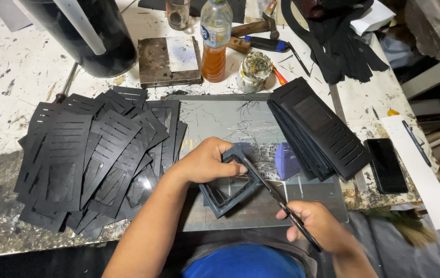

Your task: Trimming and folding black leather components for assembly

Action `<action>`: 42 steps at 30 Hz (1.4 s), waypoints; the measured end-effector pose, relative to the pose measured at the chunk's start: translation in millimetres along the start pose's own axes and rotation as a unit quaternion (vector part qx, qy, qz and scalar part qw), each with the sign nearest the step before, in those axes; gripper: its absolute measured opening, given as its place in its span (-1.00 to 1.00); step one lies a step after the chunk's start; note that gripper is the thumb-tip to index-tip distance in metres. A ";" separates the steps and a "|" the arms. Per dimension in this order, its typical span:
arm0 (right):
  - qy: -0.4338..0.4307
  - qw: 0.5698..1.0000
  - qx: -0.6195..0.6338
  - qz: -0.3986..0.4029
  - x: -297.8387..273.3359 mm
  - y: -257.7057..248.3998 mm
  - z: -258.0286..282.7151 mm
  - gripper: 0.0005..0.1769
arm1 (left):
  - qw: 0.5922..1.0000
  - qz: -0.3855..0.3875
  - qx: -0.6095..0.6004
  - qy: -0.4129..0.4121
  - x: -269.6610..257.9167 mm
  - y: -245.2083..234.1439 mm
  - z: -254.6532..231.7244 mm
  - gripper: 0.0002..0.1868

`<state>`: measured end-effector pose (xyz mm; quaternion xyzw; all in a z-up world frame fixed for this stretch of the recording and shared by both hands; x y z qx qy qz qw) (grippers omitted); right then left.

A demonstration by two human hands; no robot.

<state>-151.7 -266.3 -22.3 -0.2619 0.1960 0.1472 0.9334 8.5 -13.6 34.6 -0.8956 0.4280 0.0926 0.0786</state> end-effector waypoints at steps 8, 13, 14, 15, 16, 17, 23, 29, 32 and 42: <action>0.027 0.991 -0.023 -0.129 -8.5 -14.3 54.4 -0.54 | 0.999 -0.025 -0.021 0.006 -2.4 -3.6 -2.6 -0.94; 0.172 0.955 -0.151 -0.190 -18.4 -25.0 66.9 -0.70 | 0.998 -0.043 -0.034 0.011 -4.1 -3.0 -5.7 -0.91; 0.082 0.954 -0.224 -0.182 -11.6 -26.3 52.3 -0.60 | 0.999 -0.036 -0.039 0.012 -4.6 -2.0 -6.8 -0.90; -0.008 0.940 -0.293 -0.174 -6.9 -26.0 37.6 -0.49 | 0.999 -0.029 -0.044 0.012 -5.3 -0.3 -7.2 -0.89; -0.008 0.940 -0.295 -0.173 -8.0 -24.3 43.1 -0.49 | 0.998 -0.030 -0.046 0.013 -5.9 -0.7 -8.1 -0.89; -0.132 0.946 -0.213 -0.205 -9.8 -21.4 58.3 -0.58 | 0.999 -0.017 -0.040 0.025 -6.6 0.4 -10.3 -0.89; -0.297 0.942 -0.005 -0.154 -1.7 0.3 103.5 -0.36 | 0.996 0.060 -0.017 0.065 -12.1 13.8 -21.1 -0.82; -0.255 0.956 0.100 -0.102 23.5 8.3 131.0 -0.31 | 0.993 0.085 -0.022 0.080 -15.7 16.6 -23.4 -0.88; -0.339 0.923 0.084 -0.158 19.8 -10.3 146.6 -0.46 | 0.996 0.045 -0.045 0.066 -8.8 12.7 -19.8 -0.83; -0.526 0.737 0.018 -0.425 -25.0 -110.0 144.5 -0.81 | 0.972 -0.196 -0.085 0.099 1.0 -5.9 -9.1 -0.41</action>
Point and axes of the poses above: each hand's wrist, its own x-axis towards the middle knuckle, its own y-axis out of the palm, z = x × y, the point moved 5 cm from there along x, towards the middle knuckle, and after that the axes turned 13 degrees about -y, right-handed, at the moved point
